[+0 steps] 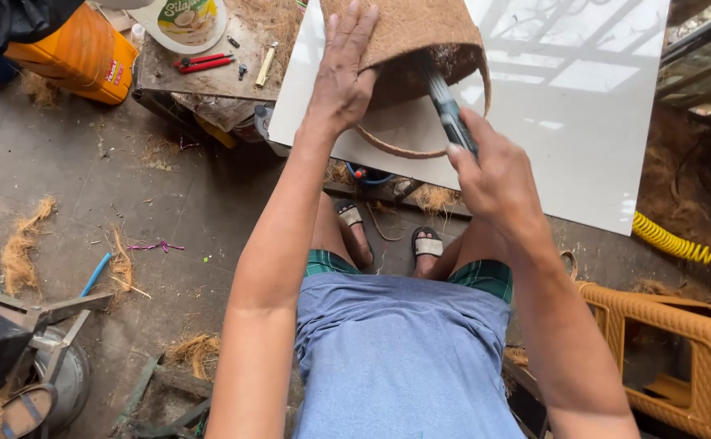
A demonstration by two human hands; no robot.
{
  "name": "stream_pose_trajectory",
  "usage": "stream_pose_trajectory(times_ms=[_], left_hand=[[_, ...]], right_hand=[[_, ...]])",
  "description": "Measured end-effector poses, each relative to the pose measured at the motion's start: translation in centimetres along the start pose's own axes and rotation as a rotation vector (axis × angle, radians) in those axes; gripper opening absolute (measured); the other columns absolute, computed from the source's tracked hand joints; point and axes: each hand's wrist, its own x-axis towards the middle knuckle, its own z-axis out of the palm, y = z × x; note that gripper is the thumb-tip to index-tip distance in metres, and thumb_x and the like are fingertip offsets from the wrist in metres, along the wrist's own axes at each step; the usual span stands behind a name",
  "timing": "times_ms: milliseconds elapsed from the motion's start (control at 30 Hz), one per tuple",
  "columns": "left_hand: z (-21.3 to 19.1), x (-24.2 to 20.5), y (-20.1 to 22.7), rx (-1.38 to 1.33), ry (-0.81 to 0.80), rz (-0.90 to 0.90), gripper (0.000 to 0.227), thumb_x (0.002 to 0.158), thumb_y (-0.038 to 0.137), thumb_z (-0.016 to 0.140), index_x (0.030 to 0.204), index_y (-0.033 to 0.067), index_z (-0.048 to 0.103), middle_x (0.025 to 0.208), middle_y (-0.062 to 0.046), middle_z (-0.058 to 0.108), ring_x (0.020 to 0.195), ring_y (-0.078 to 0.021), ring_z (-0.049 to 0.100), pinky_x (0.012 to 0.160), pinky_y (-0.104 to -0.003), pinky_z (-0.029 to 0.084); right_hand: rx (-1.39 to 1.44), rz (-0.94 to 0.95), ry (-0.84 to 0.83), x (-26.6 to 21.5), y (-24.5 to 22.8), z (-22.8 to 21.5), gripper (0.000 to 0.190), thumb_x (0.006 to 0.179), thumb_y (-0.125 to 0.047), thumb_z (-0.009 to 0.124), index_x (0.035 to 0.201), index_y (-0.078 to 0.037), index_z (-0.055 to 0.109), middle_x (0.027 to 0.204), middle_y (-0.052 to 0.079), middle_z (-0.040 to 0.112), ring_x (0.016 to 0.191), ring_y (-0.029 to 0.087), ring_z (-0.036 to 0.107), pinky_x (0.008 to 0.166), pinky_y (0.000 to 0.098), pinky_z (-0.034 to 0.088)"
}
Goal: Shaping the interior of a coconut fiber basket using a rubber mallet and then preparing to spray it.
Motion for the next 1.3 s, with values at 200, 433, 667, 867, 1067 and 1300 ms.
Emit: stream_pose_trajectory(times_ms=[200,433,667,867,1067,1300], left_hand=[[0.8,0.1,-0.8,-0.039,0.026,0.003,0.075,0.098,0.009,0.062,0.159,0.0275,0.022,0.169,-0.006,0.012,0.157,-0.0356,-0.001,0.128,-0.056,0.003],[0.2,-0.5,-0.5,-0.088,0.045,0.036,0.072,0.096,0.012,0.058,0.159,0.0233,0.026,0.168,-0.011,0.013,0.157,-0.0396,-0.001,0.128,-0.057,0.001],[1.2,-0.4,-1.5,0.002,0.062,0.008,0.076,0.095,0.010,0.058,0.160,0.0238,0.020,0.169,-0.010,0.010,0.157,-0.0363,-0.003,0.129,-0.058,-0.001],[1.1,-0.7,-0.1,-0.085,0.066,-0.035,0.078,0.094,0.003,0.054,0.160,0.0229,0.018,0.170,-0.008,0.005,0.158,-0.0302,-0.007,0.131,-0.054,-0.003],[1.8,-0.8,-0.3,-0.082,0.087,-0.005,0.080,0.092,0.002,0.056,0.160,0.0224,0.019,0.170,-0.008,0.005,0.158,-0.0317,-0.007,0.132,-0.051,-0.004],[1.4,0.2,-1.0,0.000,0.127,0.061,0.077,0.096,0.010,0.061,0.161,0.0226,0.020,0.171,-0.007,0.009,0.159,-0.0327,-0.007,0.133,-0.052,-0.007]], right_hand=[[-0.061,0.066,-0.087,2.7,-3.3,0.0,0.049,0.099,-0.024,0.048,0.146,-0.010,0.046,0.110,0.022,0.067,0.087,0.037,0.062,0.076,0.0501,0.047],[-0.112,0.084,-0.149,4.8,-1.7,4.6,0.055,0.104,-0.029,0.042,0.156,-0.016,0.031,0.103,0.021,0.059,0.094,0.035,0.057,0.087,0.0497,0.048],[0.027,-0.011,-0.027,3.4,-0.2,5.2,0.056,0.101,-0.023,0.048,0.154,-0.011,0.032,0.123,0.025,0.060,0.108,0.037,0.059,0.098,0.0495,0.046],[-0.013,-0.087,0.040,0.3,0.4,4.0,0.051,0.100,-0.020,0.051,0.149,-0.007,0.043,0.090,0.018,0.061,0.078,0.031,0.055,0.071,0.0458,0.046],[-0.003,-0.054,0.021,-2.2,1.3,3.4,0.055,0.096,-0.024,0.050,0.147,-0.004,0.046,0.125,0.023,0.064,0.109,0.038,0.061,0.093,0.0481,0.045],[-0.022,-0.133,0.075,-4.1,2.0,4.0,0.049,0.099,-0.019,0.052,0.147,-0.007,0.049,0.111,0.019,0.066,0.093,0.032,0.062,0.081,0.0443,0.051]])
